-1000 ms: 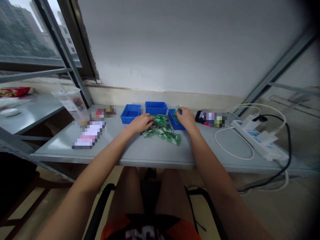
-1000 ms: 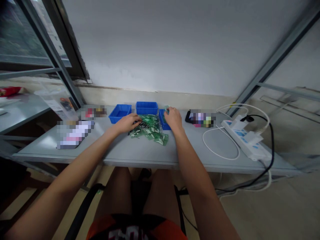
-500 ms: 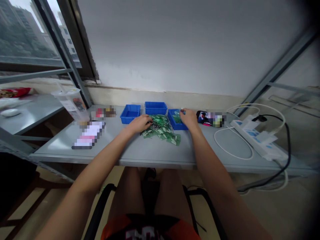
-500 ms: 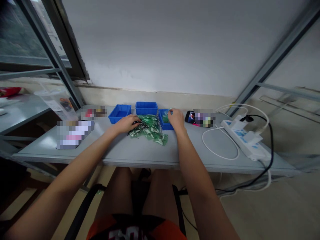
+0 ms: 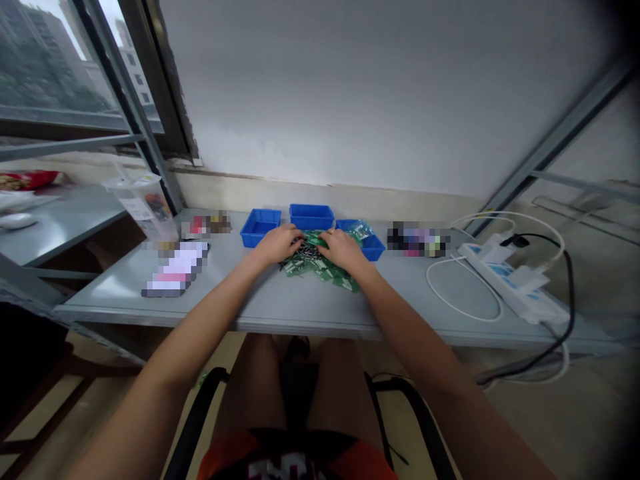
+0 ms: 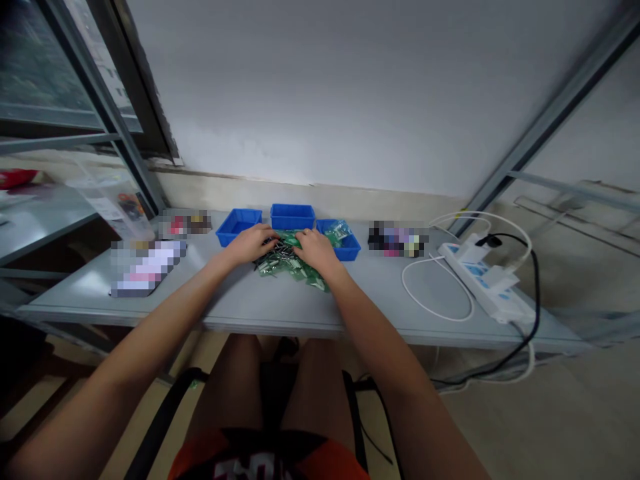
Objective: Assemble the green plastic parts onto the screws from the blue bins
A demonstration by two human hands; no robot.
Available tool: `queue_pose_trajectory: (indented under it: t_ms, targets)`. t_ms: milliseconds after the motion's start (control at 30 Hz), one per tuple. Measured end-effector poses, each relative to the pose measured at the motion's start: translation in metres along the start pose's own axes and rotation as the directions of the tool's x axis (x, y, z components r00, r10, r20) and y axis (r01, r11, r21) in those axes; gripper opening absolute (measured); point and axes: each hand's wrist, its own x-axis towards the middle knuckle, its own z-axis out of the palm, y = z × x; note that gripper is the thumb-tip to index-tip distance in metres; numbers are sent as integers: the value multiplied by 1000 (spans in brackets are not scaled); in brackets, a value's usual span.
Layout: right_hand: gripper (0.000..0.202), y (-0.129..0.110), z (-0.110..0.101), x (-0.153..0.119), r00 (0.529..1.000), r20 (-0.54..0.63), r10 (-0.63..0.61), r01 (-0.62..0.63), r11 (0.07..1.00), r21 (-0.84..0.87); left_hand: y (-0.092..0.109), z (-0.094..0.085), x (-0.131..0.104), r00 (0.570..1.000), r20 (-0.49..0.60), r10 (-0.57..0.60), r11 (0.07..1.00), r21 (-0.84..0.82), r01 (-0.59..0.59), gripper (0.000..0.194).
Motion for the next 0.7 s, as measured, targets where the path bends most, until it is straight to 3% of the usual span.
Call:
queue_pose_trajectory:
  t_ms: [167,500,600,700]
  targets:
    - [23,9,-2,2,999,-32,24,-21,994,111,-1,0,-1,1000,-22,-5,1000,-24,4,27]
    - [23,30,-2,6,969,-236,75,1,952,308,-2,1,1,997,-67,-50,994,-97,44,26]
    - [17,30,-6,8,930,-325,174,-4,887,463,-3,2,2,994,-90,-56,988,-147,42,27]
    - [12,22,-8,10,883,-369,289,30,751,660,-1,3,2,991,-118,-61,977,-208,35,31]
